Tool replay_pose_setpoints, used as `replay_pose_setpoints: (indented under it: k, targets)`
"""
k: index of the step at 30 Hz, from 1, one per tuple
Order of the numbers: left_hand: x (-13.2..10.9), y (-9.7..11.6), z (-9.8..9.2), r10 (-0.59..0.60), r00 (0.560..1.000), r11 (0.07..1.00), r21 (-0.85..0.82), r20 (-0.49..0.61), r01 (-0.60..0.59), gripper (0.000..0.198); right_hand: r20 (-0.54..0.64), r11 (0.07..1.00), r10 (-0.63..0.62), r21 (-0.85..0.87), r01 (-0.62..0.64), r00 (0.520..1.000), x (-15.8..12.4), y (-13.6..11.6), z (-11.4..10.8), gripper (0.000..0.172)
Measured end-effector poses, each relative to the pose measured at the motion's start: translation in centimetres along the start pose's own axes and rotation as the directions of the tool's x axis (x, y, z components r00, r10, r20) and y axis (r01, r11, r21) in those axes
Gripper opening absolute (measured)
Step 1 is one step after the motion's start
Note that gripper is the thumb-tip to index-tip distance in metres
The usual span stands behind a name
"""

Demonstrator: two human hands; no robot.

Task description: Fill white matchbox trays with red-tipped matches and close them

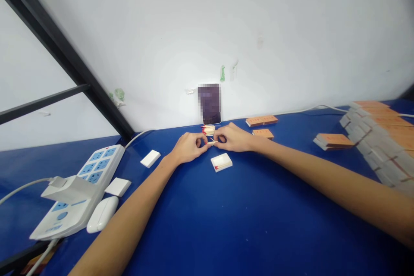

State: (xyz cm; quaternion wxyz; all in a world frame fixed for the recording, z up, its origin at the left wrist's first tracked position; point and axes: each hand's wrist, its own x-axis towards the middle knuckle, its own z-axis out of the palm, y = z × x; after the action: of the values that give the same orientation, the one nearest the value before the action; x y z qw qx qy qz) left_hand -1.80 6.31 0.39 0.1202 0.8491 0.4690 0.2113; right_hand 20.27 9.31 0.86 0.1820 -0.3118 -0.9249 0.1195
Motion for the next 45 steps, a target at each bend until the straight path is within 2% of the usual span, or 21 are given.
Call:
replay_pose_setpoints:
  k: [4,8,11,15,22,28,34,40,45]
  targets:
    - [0.3,0.3,-0.4,0.043,0.998,0.999,0.024,0.048,-0.044,0.022,0.026,0.996,-0.031,-0.087,0.034,0.999,0.1,-0.4,-0.4,0.01]
    - [0.5,0.5,-0.8,0.068,0.994,0.996,0.059,0.082,-0.073,0.019,0.073,0.997,-0.006,-0.082,0.012,0.997,0.0,-0.6,-0.7,0.008]
    - [0.5,0.5,-0.8,0.073,0.993,0.996,0.051,0.089,-0.078,0.018,0.051,0.998,0.013,-0.062,-0.01,0.999,0.0,-0.7,-0.6,0.015]
    - [0.5,0.4,-0.8,0.076,0.993,0.996,0.033,0.09,-0.079,0.019,0.024,0.998,0.028,-0.051,-0.027,0.999,0.2,-0.7,-0.3,0.021]
    - [0.5,0.1,-0.5,0.016,0.999,0.999,0.033,0.034,-0.017,0.027,0.062,0.998,-0.036,-0.054,0.039,0.997,0.3,-0.7,-0.8,0.019]
    - [0.6,0.2,-0.8,0.116,0.989,0.985,0.119,0.087,-0.125,0.02,0.094,0.998,0.009,-0.068,-0.003,0.996,0.3,-0.7,-1.0,0.017]
    - [0.7,0.1,-0.8,0.13,0.989,0.987,0.084,0.075,-0.136,0.02,0.103,0.995,0.041,-0.092,-0.032,0.994,0.2,-0.9,-1.3,0.018]
    - [0.7,0.5,-0.8,0.137,0.988,0.99,0.035,0.075,-0.14,0.015,0.137,0.998,-0.043,-0.045,0.05,0.99,0.4,-0.3,-1.2,0.022]
    - [0.9,0.7,-0.6,0.177,0.982,0.983,0.037,0.063,-0.179,0.014,0.13,0.999,-0.041,-0.004,0.042,0.991,0.6,-0.4,-1.2,0.02]
